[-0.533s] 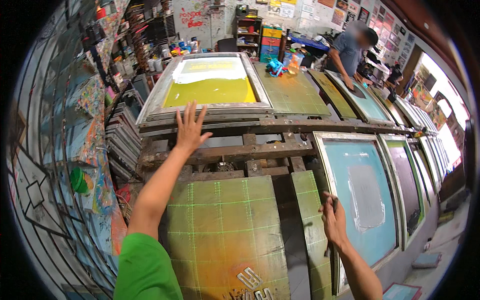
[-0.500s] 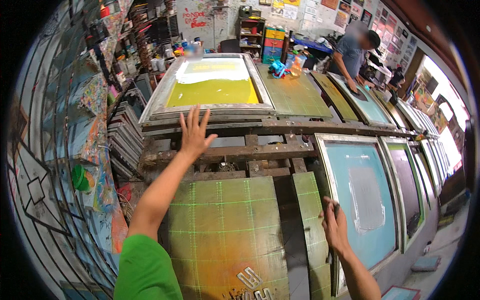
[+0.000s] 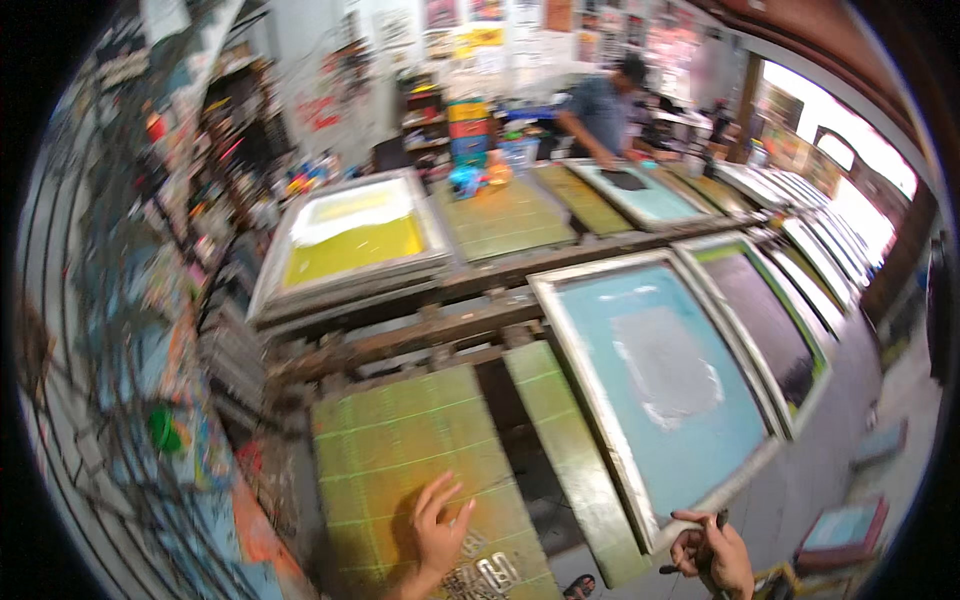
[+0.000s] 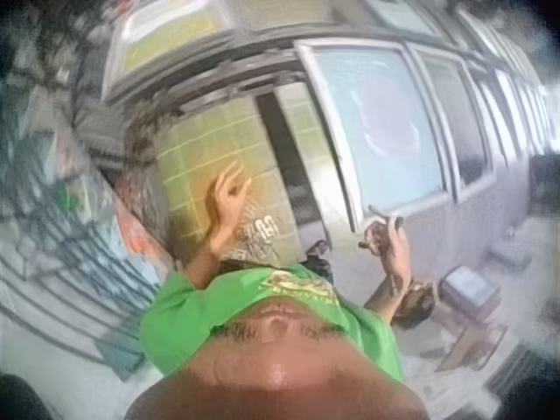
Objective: The person aligns and secures multiple screen printing frames on a long workbench using a wrench. They move frames into position, tighten clamps, and adjust the setup while another person works nearby.
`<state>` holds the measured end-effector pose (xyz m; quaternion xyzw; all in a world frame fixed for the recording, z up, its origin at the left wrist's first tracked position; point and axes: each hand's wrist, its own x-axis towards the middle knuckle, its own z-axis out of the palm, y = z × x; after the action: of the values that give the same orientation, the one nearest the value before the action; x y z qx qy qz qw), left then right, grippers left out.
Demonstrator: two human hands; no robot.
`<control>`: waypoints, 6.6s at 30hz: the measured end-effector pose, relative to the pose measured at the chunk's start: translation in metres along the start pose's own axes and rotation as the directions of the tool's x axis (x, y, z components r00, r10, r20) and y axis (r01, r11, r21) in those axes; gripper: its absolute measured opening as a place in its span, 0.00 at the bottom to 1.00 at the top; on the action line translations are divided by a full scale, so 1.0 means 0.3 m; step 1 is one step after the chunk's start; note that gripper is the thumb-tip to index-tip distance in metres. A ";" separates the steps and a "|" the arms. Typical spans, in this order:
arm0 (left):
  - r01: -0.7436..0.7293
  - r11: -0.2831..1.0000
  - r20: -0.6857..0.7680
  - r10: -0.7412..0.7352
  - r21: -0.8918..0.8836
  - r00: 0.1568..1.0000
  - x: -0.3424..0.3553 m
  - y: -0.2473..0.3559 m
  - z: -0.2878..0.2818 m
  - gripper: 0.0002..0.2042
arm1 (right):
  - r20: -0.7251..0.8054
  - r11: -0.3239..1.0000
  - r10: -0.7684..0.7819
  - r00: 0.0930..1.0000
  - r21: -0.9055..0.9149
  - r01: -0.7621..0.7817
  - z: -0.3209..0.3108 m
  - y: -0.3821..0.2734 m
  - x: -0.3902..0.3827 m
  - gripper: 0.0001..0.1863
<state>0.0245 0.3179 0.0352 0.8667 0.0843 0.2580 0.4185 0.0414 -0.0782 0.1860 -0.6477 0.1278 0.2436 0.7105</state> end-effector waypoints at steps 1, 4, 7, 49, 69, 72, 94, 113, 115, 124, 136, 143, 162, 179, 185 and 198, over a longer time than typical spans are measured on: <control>0.098 0.978 -0.023 -0.104 -0.184 0.994 -0.077 0.076 0.049 0.19 | 0.030 0.997 -0.039 0.999 0.073 0.037 -0.069 0.036 -0.026 0.31; 0.298 0.791 0.147 -0.260 -0.534 0.954 -0.246 0.320 0.246 0.19 | -0.023 0.974 -0.123 0.992 0.189 0.125 -0.287 0.059 -0.147 0.28; 0.071 0.889 0.268 0.059 -0.452 0.962 -0.349 0.589 0.466 0.17 | -0.212 0.972 -0.098 0.972 0.191 0.139 -0.524 0.162 -0.281 0.28; 0.622 0.674 0.916 0.252 -0.398 0.313 -0.897 2.756 3.456 0.18 | -0.584 -0.335 0.213 0.784 0.710 0.620 -3.586 0.841 -0.484 0.28; 0.938 -0.215 0.942 0.140 -0.273 0.306 -0.436 3.422 4.684 0.36 | -0.714 0.019 0.431 0.552 0.619 0.785 -5.578 0.391 -0.110 0.36; 0.924 -0.181 0.939 0.003 -0.337 0.343 -0.401 3.294 4.852 0.33 | -0.721 0.089 0.436 0.538 0.630 0.772 -5.756 0.271 0.049 0.36; 0.638 0.567 0.470 -0.433 -0.522 0.769 0.274 3.659 6.051 0.15 | -0.938 0.875 -0.052 0.343 0.122 0.468 -6.663 -0.627 1.125 0.30; 0.029 0.986 -0.213 0.007 0.164 0.977 0.575 3.896 6.673 0.14 | -0.042 0.646 -0.398 0.916 -0.722 0.248 -7.057 -1.666 2.053 0.12; 0.018 0.982 -0.217 0.024 0.190 0.976 0.604 3.917 6.694 0.15 | 0.063 0.604 -0.372 0.926 -0.741 0.293 -7.020 -1.774 2.140 0.13; 0.013 0.878 -0.172 0.079 0.478 0.982 0.664 3.770 6.791 0.23 | 0.249 0.245 -0.256 0.934 -0.918 0.312 -6.899 -1.998 2.479 0.15; 0.014 0.884 0.008 -0.020 0.468 1.000 0.691 3.777 6.764 0.56 | 0.105 0.297 -0.132 0.986 -0.944 0.140 -6.806 -2.089 2.589 0.21; 0.056 0.868 0.055 -0.095 0.493 0.994 0.692 3.759 6.756 0.57 | 0.208 0.235 -0.211 0.955 -0.938 0.256 -6.805 -2.030 2.630 0.20; 0.056 0.901 0.064 -0.092 0.430 0.994 0.700 3.792 6.732 0.56 | 0.218 -0.004 -0.089 0.972 -0.976 0.219 -6.707 -2.082 2.714 0.20; 0.023 0.896 0.031 -0.041 0.443 0.999 0.695 3.775 6.757 0.51 | 0.437 0.039 0.107 0.893 -0.899 0.435 -6.820 -2.085 2.855 0.10; 0.002 0.894 0.025 -0.015 0.448 1.000 0.696 3.772 6.764 0.50 | 0.805 -0.641 0.447 0.390 -0.017 0.768 -6.799 -2.070 2.855 0.06; 0.002 0.900 0.015 -0.010 0.437 1.000 0.696 3.772 6.760 0.49 | 0.251 0.307 0.252 0.935 -0.937 0.168 -6.730 -2.060 2.777 0.25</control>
<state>1.1735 -1.7088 -0.0638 0.9403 0.1392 0.2241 0.2152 1.3351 -1.9379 0.0433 -0.8815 -0.1523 0.4019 0.1956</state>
